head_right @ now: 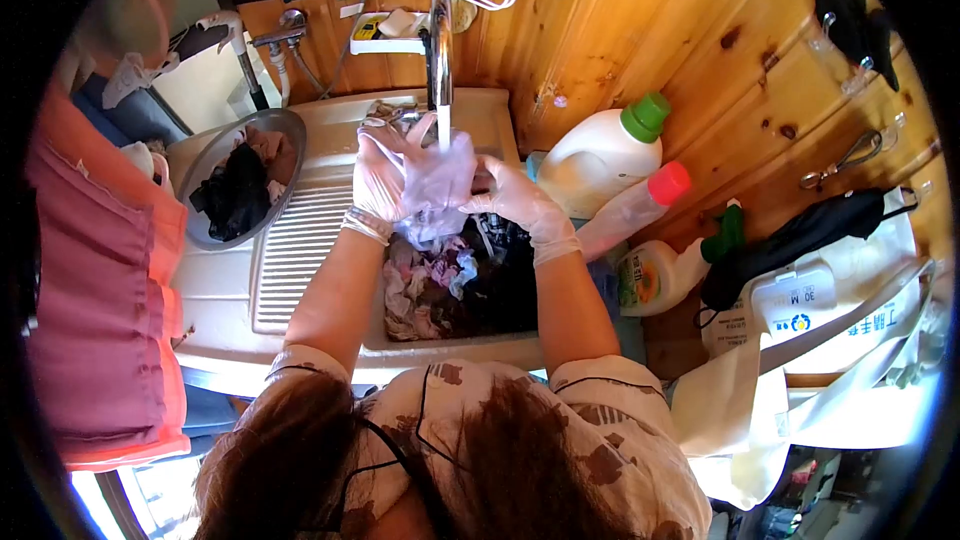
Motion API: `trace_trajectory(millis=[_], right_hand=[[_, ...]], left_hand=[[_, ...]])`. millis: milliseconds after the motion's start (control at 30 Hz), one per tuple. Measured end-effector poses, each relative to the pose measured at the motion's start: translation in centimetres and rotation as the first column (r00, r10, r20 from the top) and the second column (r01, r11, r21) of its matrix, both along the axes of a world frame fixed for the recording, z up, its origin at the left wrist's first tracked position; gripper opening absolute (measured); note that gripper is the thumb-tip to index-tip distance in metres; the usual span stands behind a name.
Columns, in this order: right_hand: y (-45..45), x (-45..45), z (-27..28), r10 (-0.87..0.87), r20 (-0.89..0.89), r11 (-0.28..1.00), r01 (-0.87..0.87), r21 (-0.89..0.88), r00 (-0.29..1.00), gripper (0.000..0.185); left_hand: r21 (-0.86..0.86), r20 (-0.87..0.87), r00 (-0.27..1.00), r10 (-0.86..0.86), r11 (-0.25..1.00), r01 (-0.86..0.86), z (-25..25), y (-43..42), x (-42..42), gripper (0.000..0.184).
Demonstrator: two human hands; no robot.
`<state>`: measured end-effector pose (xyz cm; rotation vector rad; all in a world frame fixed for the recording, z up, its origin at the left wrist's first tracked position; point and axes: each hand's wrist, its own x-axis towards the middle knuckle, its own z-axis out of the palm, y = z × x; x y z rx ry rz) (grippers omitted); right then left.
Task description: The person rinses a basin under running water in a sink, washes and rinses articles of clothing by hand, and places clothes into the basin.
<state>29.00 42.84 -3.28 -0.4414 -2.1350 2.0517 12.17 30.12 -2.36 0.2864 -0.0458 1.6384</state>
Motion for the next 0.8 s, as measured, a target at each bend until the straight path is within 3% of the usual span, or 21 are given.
trace_trajectory(millis=[67,167,200,267,300,333,400,433,467,533,567,633,733,767,800], right_hand=[[0.0,0.1,-0.8,0.017,-0.244,0.983,-0.061,-0.175,0.97,0.063],[0.6,-0.5,-0.8,-0.331,-0.309,0.944,0.309,-0.12,0.892,0.075],[0.1,-1.0,0.3,-0.191,-0.26,0.977,0.209,0.043,0.947,0.075],[-1.6,-2.2,3.1,0.064,-0.09,0.945,-0.032,0.327,0.994,0.075],[-1.7,-3.1,2.3,0.057,0.0,0.913,-0.053,0.405,0.998,0.055],[-1.5,-2.9,2.0,-0.006,0.104,0.872,-0.046,0.488,0.995,0.048],[-1.2,-3.1,2.5,-0.147,0.287,0.76,-0.077,0.645,0.947,0.038],[-0.6,-2.4,1.7,-0.219,0.258,0.813,0.03,0.582,0.941,0.037],[0.7,-1.5,0.7,-0.252,0.12,0.758,0.118,0.642,0.96,0.034],[2.3,0.3,-1.0,-0.264,-0.11,0.957,0.274,0.092,0.958,0.028],[2.4,0.3,-1.3,-0.229,-0.207,0.963,0.191,-0.188,0.951,0.026],[2.3,0.3,-1.6,-0.238,-0.4,0.757,-0.088,-0.647,0.885,0.022],[1.3,0.1,-0.8,-0.293,-0.264,0.75,0.05,-0.659,0.919,0.023],[0.9,0.2,-0.4,-0.188,-0.204,0.773,0.017,-0.634,0.961,0.022],[0.5,0.1,0.4,-0.152,-0.196,0.857,0.03,-0.515,0.969,0.024]], left_hand=[[-0.005,-0.17,0.984,-0.054,0.999,0.054,-0.4,0.1,-0.9,0.107],[-0.167,-0.106,0.974,-0.198,0.97,0.179,0.8,0.5,-1.9,0.112],[-0.229,-0.068,0.965,-0.255,0.945,0.233,0.8,0.7,-2.0,0.113],[-0.268,-0.263,0.946,-0.191,0.956,0.118,0.3,0.7,-1.7,0.093],[-0.284,-0.37,0.921,-0.123,0.959,0.014,0.7,0.7,-1.7,0.084],[-0.284,-0.474,0.879,-0.057,0.954,-0.091,0.9,0.7,-1.7,0.075],[-0.293,-0.571,0.819,-0.049,0.945,-0.148,0.2,0.3,-3.1,0.07],[-0.295,-0.617,0.786,-0.041,0.938,-0.182,0.2,-0.2,-3.9,0.067],[-0.364,-0.484,0.848,-0.217,0.931,0.031,0.4,-1.0,-4.7,0.056],[-0.295,-0.272,0.948,-0.167,0.952,0.083,-3.8,-0.8,-8.3,0.052],[-0.359,-0.334,0.93,-0.15,0.933,0.021,-3.5,-1.0,-8.1,0.052],[-0.467,-0.456,0.881,-0.13,0.877,-0.112,-2.5,-1.9,-7.4,0.051],[-0.456,-0.339,0.904,-0.26,0.886,0.083,-1.3,-1.1,-8.0,0.05],[-0.332,-0.209,0.928,-0.307,0.915,0.228,-0.1,-0.7,-8.2,0.047],[-0.319,-0.263,0.929,-0.261,0.932,0.172,0.3,-0.2,-7.3,0.046]])
